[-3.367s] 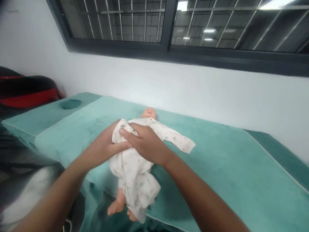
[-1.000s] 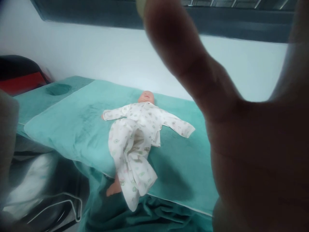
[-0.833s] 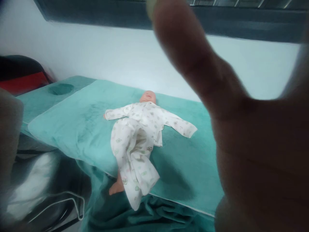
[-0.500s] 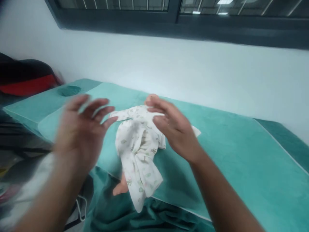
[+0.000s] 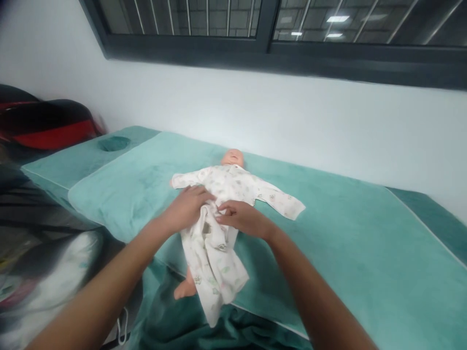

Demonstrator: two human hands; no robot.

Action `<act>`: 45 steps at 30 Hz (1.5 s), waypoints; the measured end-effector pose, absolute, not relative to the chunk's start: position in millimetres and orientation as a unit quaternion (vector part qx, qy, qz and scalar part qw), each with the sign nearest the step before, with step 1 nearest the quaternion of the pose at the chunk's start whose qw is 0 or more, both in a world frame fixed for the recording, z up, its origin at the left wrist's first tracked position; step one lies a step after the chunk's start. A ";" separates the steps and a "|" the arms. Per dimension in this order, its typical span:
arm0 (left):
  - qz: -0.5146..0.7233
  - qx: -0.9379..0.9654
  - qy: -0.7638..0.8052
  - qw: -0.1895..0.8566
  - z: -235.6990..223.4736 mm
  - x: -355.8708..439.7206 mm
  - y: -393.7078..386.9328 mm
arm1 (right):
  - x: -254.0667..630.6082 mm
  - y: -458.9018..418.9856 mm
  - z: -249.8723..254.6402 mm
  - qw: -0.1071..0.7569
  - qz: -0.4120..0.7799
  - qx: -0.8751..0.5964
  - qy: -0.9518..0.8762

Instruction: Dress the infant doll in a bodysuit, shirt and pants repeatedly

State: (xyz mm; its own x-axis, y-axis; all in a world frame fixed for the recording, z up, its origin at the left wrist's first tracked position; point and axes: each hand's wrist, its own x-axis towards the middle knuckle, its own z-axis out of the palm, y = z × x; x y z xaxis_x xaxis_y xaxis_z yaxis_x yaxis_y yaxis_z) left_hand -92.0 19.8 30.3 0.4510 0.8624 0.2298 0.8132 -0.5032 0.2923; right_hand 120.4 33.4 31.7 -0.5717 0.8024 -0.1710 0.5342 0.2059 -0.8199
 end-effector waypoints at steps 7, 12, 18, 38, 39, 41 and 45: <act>0.446 0.767 0.460 0.036 49.1 -88.8 6.9 | 115.3 22.4 38.8 0.316 0.555 -0.352 -0.685; 0.559 0.687 0.438 0.155 64.4 -82.3 8.4 | 103.5 19.8 50.9 0.295 0.602 -0.310 -0.674; 0.560 0.578 0.462 0.372 77.8 -92.9 2.2 | 99.7 22.6 59.8 0.350 0.642 -0.257 -0.632; 0.422 0.713 0.414 0.376 120.4 -84.2 -18.2 | 106.7 27.0 138.7 0.360 0.325 -0.305 -0.819; 0.417 0.719 0.417 0.368 121.0 -80.6 -17.3 | 105.2 27.9 137.9 0.366 0.338 -0.304 -0.812; 0.451 0.688 0.423 0.380 120.7 -75.7 -16.5 | 105.4 29.3 133.2 0.390 0.379 -0.306 -0.781; 0.551 0.558 0.395 0.479 115.6 -70.6 -18.5 | 113.2 27.5 121.3 0.268 0.471 -0.289 -0.789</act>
